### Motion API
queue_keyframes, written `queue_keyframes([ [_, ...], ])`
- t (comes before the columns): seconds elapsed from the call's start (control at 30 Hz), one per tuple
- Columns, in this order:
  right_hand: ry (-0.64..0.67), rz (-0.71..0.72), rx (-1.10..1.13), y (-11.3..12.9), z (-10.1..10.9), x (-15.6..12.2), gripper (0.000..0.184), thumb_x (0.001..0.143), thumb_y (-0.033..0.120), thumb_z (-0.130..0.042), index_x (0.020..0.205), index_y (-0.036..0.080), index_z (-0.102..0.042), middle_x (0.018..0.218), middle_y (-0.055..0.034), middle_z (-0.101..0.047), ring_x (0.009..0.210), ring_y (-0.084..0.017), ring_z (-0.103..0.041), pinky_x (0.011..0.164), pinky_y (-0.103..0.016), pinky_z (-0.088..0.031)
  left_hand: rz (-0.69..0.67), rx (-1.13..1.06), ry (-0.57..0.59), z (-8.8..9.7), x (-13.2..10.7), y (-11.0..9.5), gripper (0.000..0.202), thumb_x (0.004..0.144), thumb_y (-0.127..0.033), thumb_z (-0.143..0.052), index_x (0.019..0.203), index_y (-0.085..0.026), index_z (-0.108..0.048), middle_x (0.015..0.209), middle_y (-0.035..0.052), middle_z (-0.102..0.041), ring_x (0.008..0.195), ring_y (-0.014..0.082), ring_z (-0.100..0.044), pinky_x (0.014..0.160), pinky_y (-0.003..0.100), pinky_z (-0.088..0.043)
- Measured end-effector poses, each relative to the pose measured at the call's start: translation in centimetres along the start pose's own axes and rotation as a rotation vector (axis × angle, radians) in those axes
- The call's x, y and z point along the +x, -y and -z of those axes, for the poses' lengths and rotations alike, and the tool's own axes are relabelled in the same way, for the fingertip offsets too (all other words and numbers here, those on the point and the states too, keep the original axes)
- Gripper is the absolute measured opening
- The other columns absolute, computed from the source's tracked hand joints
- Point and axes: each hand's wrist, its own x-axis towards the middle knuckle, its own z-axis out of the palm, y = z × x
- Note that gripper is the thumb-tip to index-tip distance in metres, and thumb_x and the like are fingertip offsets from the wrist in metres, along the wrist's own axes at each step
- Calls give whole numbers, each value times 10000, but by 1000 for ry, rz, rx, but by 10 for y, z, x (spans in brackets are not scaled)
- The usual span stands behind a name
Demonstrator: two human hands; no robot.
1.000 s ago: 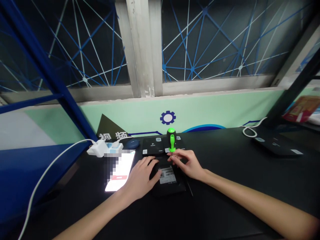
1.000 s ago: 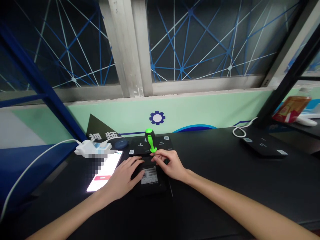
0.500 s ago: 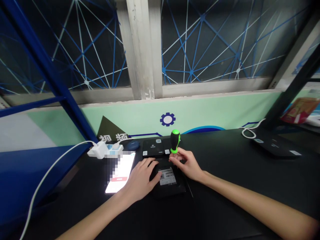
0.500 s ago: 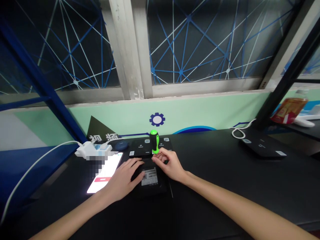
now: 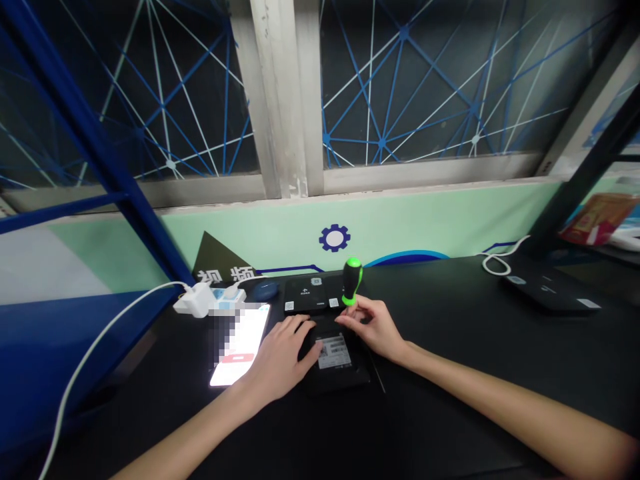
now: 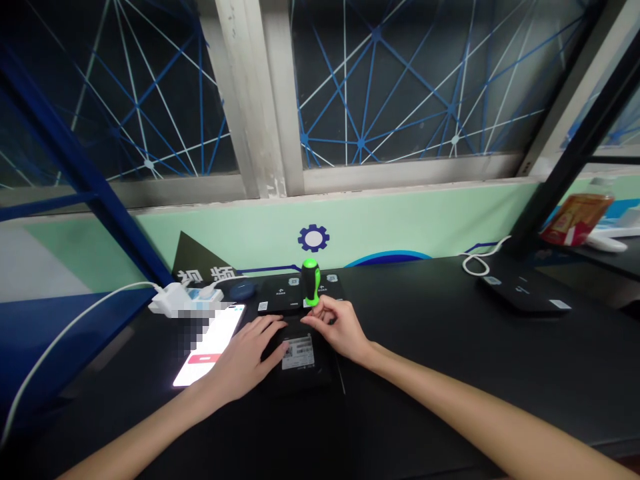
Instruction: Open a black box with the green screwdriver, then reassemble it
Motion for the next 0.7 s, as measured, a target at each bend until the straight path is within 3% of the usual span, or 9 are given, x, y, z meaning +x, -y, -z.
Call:
queue_keyframes([
  [0.2, 9, -11, 15, 4, -1, 0, 272, 857, 427, -686, 779, 182, -597, 690, -15, -657, 544, -123, -570, 517, -238, -472, -4, 0, 3, 1, 0, -1, 343, 1006, -442, -399, 1240, -243, -552, 1262, 64, -591, 1168, 254, -547, 948, 419, -473],
  [0.4, 69, 105, -26, 10, 6, -1, 248, 950, 374, -560, 1031, 164, -663, 850, -85, -738, 681, -171, -662, 629, -282, -534, -2, 0, 4, 0, 0, 1, 334, 1005, -440, -410, 1245, -251, -546, 1280, 60, -581, 1177, 251, -541, 954, 417, -468],
  [0.7, 50, 139, -44, 7, 6, -1, 172, 937, 324, -593, 921, 170, -666, 802, -71, -755, 717, -194, -718, 710, -312, -568, -6, 0, 9, 1, 0, 0, 339, 1005, -437, -408, 1247, -246, -549, 1282, 62, -580, 1179, 251, -543, 957, 412, -468],
])
